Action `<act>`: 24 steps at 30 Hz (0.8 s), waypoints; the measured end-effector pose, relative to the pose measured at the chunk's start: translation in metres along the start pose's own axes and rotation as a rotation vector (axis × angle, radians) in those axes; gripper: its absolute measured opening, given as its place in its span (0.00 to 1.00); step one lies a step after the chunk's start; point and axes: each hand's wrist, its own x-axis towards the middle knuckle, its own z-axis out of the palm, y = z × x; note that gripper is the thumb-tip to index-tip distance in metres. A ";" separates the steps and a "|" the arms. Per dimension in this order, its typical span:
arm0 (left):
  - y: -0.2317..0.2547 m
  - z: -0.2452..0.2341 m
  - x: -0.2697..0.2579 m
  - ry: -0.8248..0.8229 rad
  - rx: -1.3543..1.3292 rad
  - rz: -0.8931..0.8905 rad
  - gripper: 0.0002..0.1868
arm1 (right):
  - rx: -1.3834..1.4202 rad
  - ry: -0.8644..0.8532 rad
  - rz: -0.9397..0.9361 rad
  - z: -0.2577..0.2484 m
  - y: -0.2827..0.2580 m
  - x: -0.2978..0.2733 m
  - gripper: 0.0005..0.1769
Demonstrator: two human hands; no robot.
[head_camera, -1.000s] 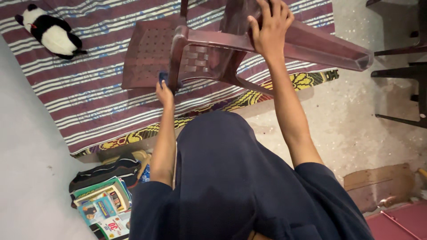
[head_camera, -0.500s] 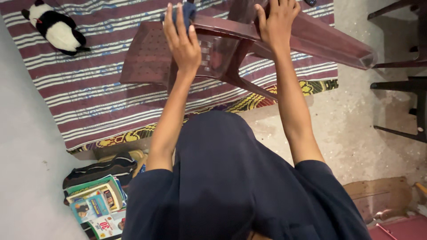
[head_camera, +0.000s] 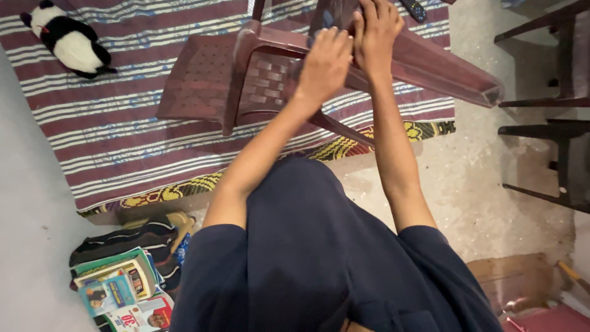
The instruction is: The person wipes a brown plastic chair with a blue cloth. They clean the legs, seat, and backrest of the chair, which is placed upside down on a bed.
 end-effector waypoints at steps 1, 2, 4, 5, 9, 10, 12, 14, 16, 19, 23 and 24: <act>-0.006 -0.006 -0.005 0.005 -0.022 -0.019 0.21 | -0.008 -0.005 -0.004 0.001 -0.001 -0.001 0.15; -0.017 -0.015 -0.010 0.013 -0.040 -0.035 0.20 | -0.016 -0.005 -0.012 0.001 -0.003 0.001 0.15; -0.040 -0.038 -0.018 0.027 -0.020 -0.063 0.18 | 0.020 0.052 -0.025 -0.001 -0.006 0.002 0.13; -0.051 -0.051 -0.021 0.031 0.017 -0.075 0.17 | 0.039 0.080 -0.030 -0.002 -0.007 0.003 0.12; -0.078 -0.090 -0.031 0.100 0.096 -0.253 0.14 | 0.119 0.190 0.026 -0.011 -0.013 0.002 0.08; -0.077 -0.093 -0.029 0.130 0.096 -0.297 0.13 | 0.115 0.217 -0.025 -0.014 -0.015 0.002 0.08; -0.059 -0.080 -0.018 0.071 0.130 -0.310 0.15 | 0.141 0.228 -0.098 -0.019 -0.018 0.000 0.08; -0.034 -0.063 -0.006 -0.018 0.057 -0.309 0.19 | 0.203 0.200 -0.142 -0.025 -0.020 -0.002 0.10; -0.007 -0.045 0.006 -0.071 -0.175 -0.264 0.27 | 0.260 0.170 -0.218 -0.032 -0.021 -0.002 0.16; 0.008 -0.035 0.022 -0.082 -0.549 -0.150 0.39 | 0.377 0.158 -0.285 -0.041 -0.023 -0.002 0.28; -0.025 -0.055 0.030 -0.205 -0.587 -0.025 0.39 | 0.432 0.060 -0.413 -0.046 -0.023 0.007 0.39; -0.035 -0.062 0.027 -0.246 -0.515 -0.007 0.36 | 0.418 0.039 -0.443 -0.046 -0.023 0.007 0.38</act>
